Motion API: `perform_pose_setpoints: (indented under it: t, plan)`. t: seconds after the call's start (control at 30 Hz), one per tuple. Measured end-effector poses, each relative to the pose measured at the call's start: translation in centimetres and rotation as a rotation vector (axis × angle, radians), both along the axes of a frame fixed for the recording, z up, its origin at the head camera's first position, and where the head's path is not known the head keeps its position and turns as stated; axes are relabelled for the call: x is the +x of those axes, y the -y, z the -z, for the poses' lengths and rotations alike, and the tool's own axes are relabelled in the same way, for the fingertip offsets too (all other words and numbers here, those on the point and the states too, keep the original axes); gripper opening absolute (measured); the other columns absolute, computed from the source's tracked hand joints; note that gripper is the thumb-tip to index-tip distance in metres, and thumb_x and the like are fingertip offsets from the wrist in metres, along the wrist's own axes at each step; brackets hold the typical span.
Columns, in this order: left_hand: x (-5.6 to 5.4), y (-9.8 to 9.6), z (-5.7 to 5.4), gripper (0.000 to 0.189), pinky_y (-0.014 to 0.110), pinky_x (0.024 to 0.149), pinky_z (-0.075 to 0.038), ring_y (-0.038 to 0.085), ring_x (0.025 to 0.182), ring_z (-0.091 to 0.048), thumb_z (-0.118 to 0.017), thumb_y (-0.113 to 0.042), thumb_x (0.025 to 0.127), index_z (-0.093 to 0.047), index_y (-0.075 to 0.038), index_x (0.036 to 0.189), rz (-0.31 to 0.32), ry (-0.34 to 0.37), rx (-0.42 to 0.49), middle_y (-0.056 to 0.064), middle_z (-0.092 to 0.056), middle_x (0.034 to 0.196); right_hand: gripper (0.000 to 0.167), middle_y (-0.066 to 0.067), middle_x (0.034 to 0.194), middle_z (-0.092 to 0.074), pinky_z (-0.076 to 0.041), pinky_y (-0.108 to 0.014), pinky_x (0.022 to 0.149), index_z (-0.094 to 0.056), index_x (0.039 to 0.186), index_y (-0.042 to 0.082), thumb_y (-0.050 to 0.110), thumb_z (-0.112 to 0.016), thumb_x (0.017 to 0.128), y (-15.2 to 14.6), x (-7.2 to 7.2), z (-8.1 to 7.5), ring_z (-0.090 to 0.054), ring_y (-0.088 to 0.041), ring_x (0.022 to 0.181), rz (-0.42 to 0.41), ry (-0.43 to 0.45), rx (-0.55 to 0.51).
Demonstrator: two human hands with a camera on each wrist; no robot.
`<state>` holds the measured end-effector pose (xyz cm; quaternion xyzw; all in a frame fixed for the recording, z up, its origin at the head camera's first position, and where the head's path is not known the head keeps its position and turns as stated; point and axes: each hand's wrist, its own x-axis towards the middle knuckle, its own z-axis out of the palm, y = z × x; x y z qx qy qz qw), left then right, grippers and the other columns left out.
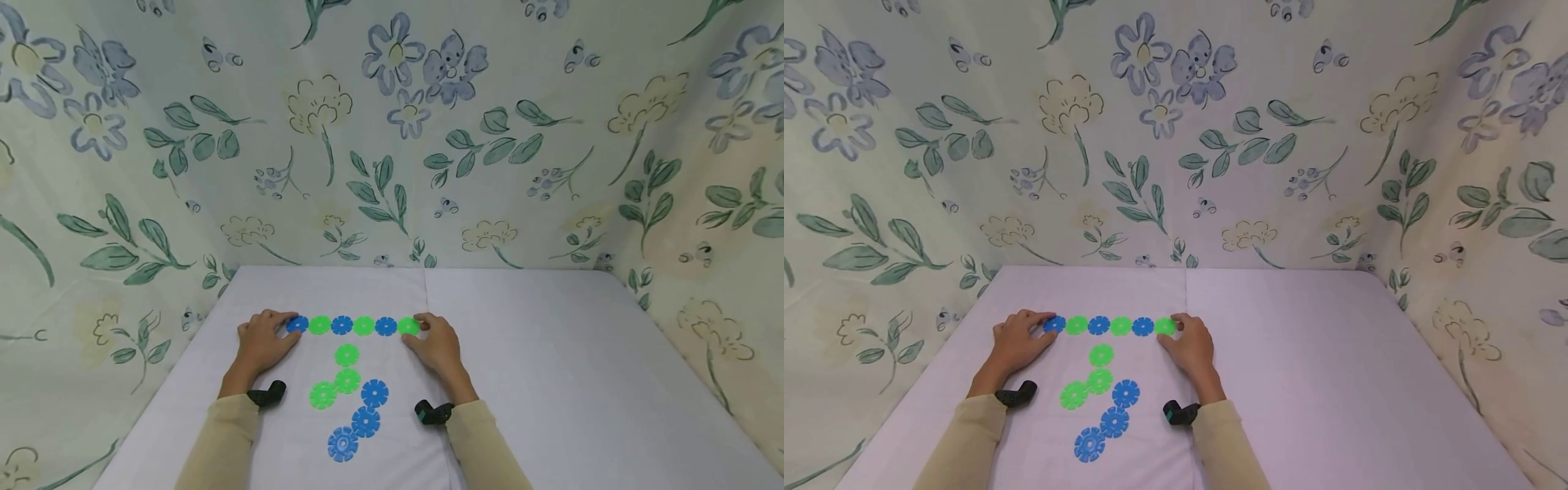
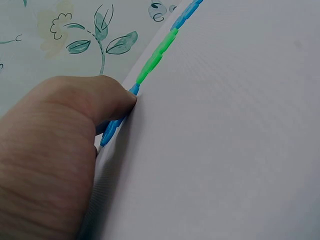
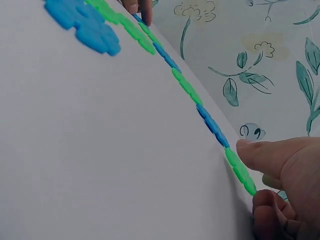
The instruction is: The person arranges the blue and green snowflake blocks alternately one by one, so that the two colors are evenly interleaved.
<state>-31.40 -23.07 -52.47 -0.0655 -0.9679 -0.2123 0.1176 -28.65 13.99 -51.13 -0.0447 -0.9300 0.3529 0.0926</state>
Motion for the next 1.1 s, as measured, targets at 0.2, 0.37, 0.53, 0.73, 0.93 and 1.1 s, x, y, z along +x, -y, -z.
perform_pose_setpoints:
  t: [0.2,0.37,0.53,0.73,0.93,1.1]
  plan:
    - [-0.1,0.2,0.1,0.049,0.063,0.096,-0.026,0.038,0.117,-0.051,-0.067,-0.045,0.090,-0.064,-0.025,0.134,0.001,-0.011,-0.002,0.015,-0.060,0.125,0.039,-0.001,0.102,-0.067,-0.047,-0.035,0.072,-0.071,0.120,0.022,0.039,-0.078,0.086,0.1,0.2,-0.4,-0.058,-0.019,0.084,-0.022,-0.079,-0.138]
    - [-0.1,0.5,0.1,0.049,0.064,0.096,-0.025,0.038,0.116,-0.051,-0.068,-0.045,0.090,-0.064,-0.025,0.135,0.006,-0.017,0.001,0.015,-0.059,0.125,0.031,0.002,0.096,-0.064,-0.045,-0.030,0.062,-0.072,0.116,0.021,0.036,-0.076,0.089,0.5,1.0,-1.8,-0.053,-0.017,0.070,-0.055,-0.175,-0.274]
    - [-0.2,0.4,0.3,0.049,0.062,0.094,-0.026,0.038,0.114,-0.051,-0.068,-0.046,0.090,-0.064,-0.024,0.134,0.007,-0.025,0.006,0.015,-0.060,0.123,0.030,0.001,0.096,-0.064,-0.049,-0.029,0.063,-0.073,0.115,0.021,0.034,-0.076,0.089,0.5,1.9,-3.3,-0.057,-0.016,0.070,-0.084,-0.199,-0.283]
    - [-0.3,0.0,0.4,0.050,0.063,0.095,-0.025,0.038,0.116,-0.050,-0.066,-0.047,0.090,-0.063,-0.024,0.134,0.017,-0.017,0.011,0.015,-0.060,0.125,0.027,0.002,0.097,-0.064,-0.049,-0.027,0.062,-0.072,0.115,0.025,0.033,-0.076,0.089,0.2,2.7,-4.4,-0.056,-0.015,0.072,-0.120,-0.194,-0.253]
    - [-0.2,0.1,0.3,0.049,0.064,0.096,-0.025,0.039,0.117,-0.050,-0.067,-0.046,0.090,-0.064,-0.023,0.134,0.010,-0.014,0.004,0.016,-0.059,0.125,0.028,0.004,0.098,-0.065,-0.047,-0.024,0.058,-0.071,0.116,0.028,0.032,-0.077,0.088,0.1,3.7,-4.9,-0.056,-0.018,0.070,-0.252,-0.143,-0.217]
    - [-0.2,0.2,0.4,0.050,0.064,0.096,-0.024,0.039,0.117,-0.050,-0.066,-0.046,0.090,-0.063,-0.023,0.135,0.004,-0.008,-0.005,0.016,-0.059,0.126,0.032,0.003,0.100,-0.066,-0.046,-0.024,0.056,-0.070,0.118,0.028,0.036,-0.077,0.088,0.1,4.7,-5.3,-0.055,-0.014,0.067,-0.316,-0.106,-0.210]
